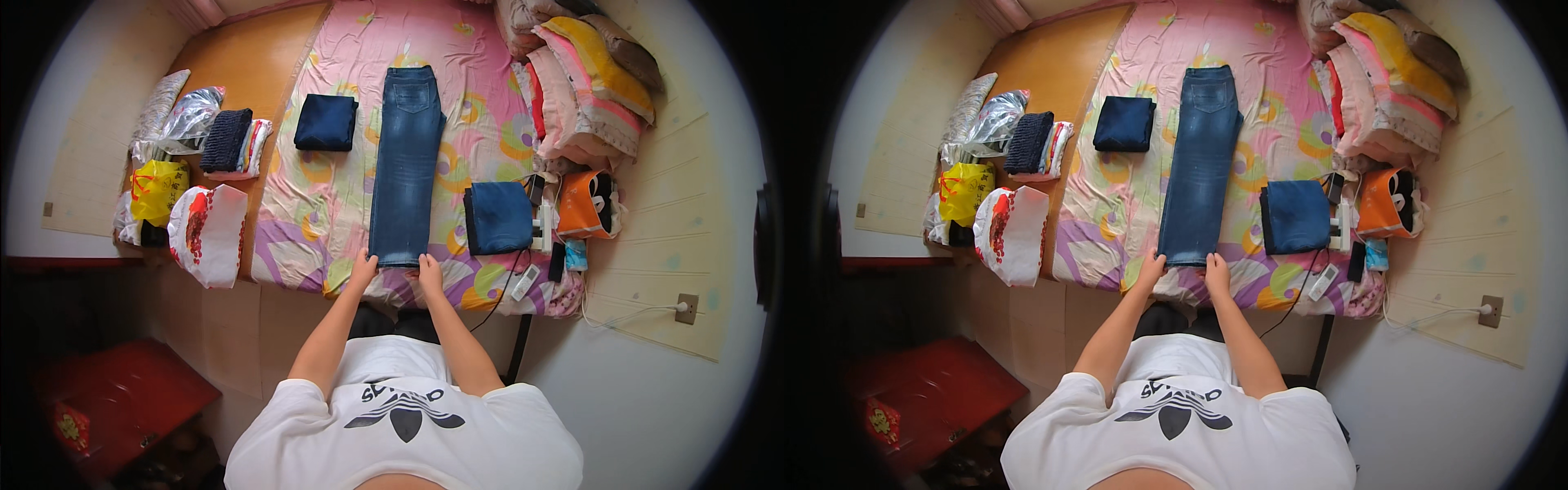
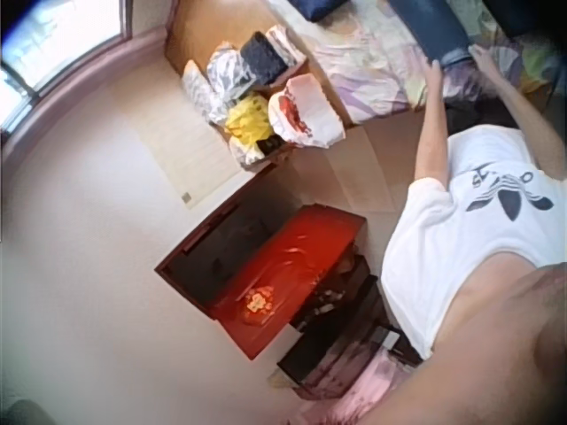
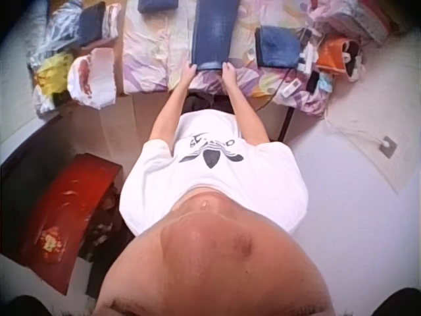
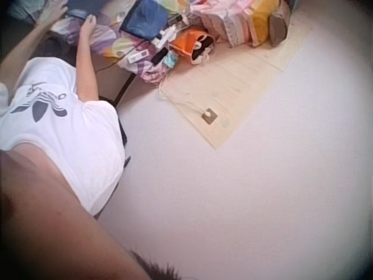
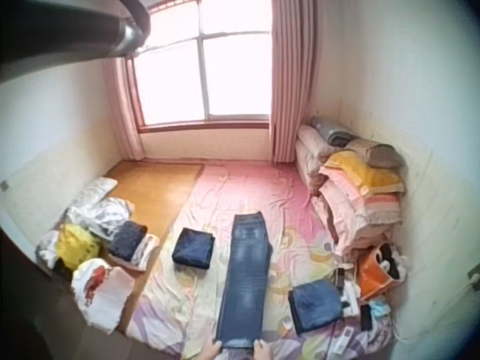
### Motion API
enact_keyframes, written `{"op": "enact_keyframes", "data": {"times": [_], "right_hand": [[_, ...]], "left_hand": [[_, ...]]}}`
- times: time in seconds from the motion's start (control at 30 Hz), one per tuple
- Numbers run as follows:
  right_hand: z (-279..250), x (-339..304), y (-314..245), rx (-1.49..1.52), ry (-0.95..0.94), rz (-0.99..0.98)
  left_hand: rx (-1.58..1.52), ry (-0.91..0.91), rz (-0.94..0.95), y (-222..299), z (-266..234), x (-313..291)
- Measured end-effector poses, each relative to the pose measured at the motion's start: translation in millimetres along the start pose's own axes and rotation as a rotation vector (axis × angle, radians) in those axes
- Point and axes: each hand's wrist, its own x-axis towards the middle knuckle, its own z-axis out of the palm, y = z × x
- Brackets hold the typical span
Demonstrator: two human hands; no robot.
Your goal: The person folds a pair of jeans on a bed by spreading them out, smoothing the fabric with their hands, folding one leg over the other, and then folding them into a smaller rectangle.
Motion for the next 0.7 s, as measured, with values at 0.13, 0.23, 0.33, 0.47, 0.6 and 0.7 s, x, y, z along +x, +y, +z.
{"op": "enact_keyframes", "data": {"times": [0.13,0.23,0.33,0.47,0.6,0.7], "right_hand": [[65,-27,99,0.105,0.035,0.092],[15,-52,143,0.021,0.262,0.139],[25,-73,148,-0.014,0.339,0.171],[5,-71,172,-0.089,0.199,0.355],[42,-66,198,-0.148,0.138,0.379],[41,-64,226,-0.265,0.198,0.366]], "left_hand": [[0.250,0.205,0.091,-130,-87,14],[-0.009,0.139,-0.237,-150,-16,-42],[-0.099,-0.041,-0.538,-158,-38,-53],[0.011,-0.352,-0.574,-166,-54,-51],[0.569,-0.288,-0.198,-231,-109,-31],[0.530,-0.219,-0.235,-242,-108,-40]]}}
